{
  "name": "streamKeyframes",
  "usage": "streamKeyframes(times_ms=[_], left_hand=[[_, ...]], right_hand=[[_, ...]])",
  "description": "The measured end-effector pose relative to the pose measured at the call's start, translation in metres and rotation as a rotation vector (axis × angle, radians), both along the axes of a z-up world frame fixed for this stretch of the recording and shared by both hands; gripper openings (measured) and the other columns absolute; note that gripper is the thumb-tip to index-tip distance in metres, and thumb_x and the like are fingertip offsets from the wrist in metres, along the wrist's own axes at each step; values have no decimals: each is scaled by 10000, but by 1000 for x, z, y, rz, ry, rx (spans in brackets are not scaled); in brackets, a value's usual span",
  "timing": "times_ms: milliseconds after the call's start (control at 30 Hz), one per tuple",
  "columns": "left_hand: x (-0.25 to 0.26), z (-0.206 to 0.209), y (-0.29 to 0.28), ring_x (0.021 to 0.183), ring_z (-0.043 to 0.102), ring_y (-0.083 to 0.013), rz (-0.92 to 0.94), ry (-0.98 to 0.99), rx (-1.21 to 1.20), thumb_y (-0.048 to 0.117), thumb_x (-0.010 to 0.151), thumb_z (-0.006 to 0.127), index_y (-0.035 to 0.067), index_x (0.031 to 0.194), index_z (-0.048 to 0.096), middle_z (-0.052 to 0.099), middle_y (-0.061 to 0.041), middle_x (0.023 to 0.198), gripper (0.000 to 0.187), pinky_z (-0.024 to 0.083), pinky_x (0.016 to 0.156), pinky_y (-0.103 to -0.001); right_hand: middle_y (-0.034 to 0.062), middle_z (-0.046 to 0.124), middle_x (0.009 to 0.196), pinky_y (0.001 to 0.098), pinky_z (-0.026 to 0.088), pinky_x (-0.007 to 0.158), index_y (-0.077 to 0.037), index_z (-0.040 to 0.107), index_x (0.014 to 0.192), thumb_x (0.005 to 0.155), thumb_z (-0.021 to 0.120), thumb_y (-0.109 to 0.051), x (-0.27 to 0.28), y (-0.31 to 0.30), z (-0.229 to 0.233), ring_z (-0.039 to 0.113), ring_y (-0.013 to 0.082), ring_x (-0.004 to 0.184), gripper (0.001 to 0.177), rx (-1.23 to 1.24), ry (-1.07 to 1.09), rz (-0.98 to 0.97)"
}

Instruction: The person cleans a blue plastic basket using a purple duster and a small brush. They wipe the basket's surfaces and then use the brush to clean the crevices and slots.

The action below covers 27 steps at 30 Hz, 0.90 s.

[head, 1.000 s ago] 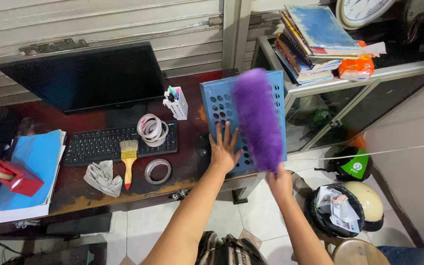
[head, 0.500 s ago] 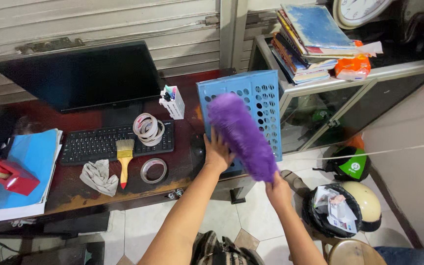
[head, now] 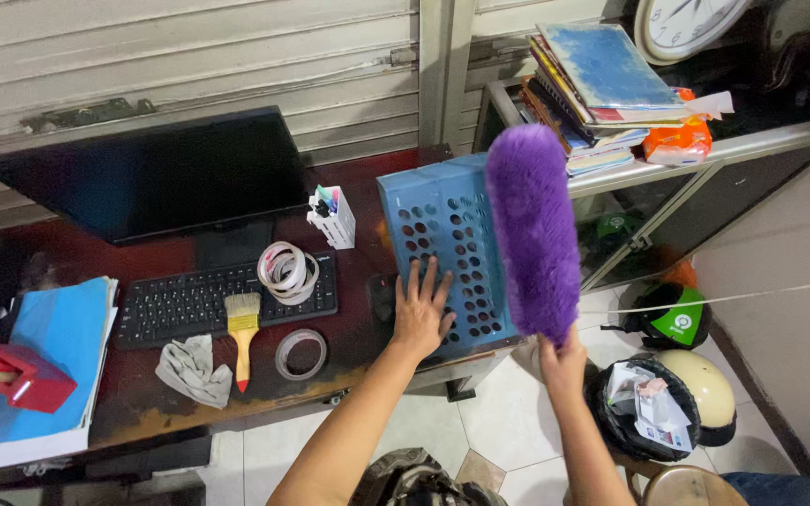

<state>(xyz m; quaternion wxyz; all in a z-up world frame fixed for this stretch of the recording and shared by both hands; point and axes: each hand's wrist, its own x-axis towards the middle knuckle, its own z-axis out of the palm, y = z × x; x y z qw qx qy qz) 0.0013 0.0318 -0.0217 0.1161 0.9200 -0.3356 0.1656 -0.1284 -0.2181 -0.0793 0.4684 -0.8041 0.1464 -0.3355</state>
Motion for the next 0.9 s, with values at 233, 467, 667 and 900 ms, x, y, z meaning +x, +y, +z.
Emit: streamKeyframes(times_ms=[233, 467, 667, 900], left_hand=[[27, 28, 25, 1439, 347, -525, -52, -102, -706, 336, 934, 729, -26, 1456, 459, 284, -328, 1596, 690, 283, 1169, -635], [148, 7, 24, 1411, 485, -399, -58, 1020, -1351, 598, 1005, 529, -25, 1414, 563, 542, -269, 1541, 746, 362, 1146, -523], [186, 40, 9, 1556, 153, -335, 317, 1526, -1371, 807, 722, 521, 242, 1610, 278, 179, -87, 1712, 1080, 88, 1202, -652], [206, 38, 4, 1512, 287, -370, 312, 1627, -1323, 749, 601, 746, 185, 1583, 382, 344, -146, 1661, 1189, 121, 1196, -638]], right_hand=[[123, 713, 841, 301, 508, 656, 32, 617, 1252, 870, 744, -80, 58, -1, 76, 623, 99, 726, 418, 24, -50, -17], [172, 739, 991, 354, 523, 803, -2, 655, 1298, 982, 646, -72, 127, -13, 118, 680, 191, 901, 324, -147, -164, 8], [251, 714, 1070, 412, 528, 859, -3, 695, 1177, 967, 721, -137, 183, -36, 146, 684, 383, 977, 250, -400, -164, -77], [243, 712, 864, 455, 545, 767, -27, 696, 1177, 912, 754, -317, 206, -16, 180, 731, 394, 803, 397, -133, 91, -123]])
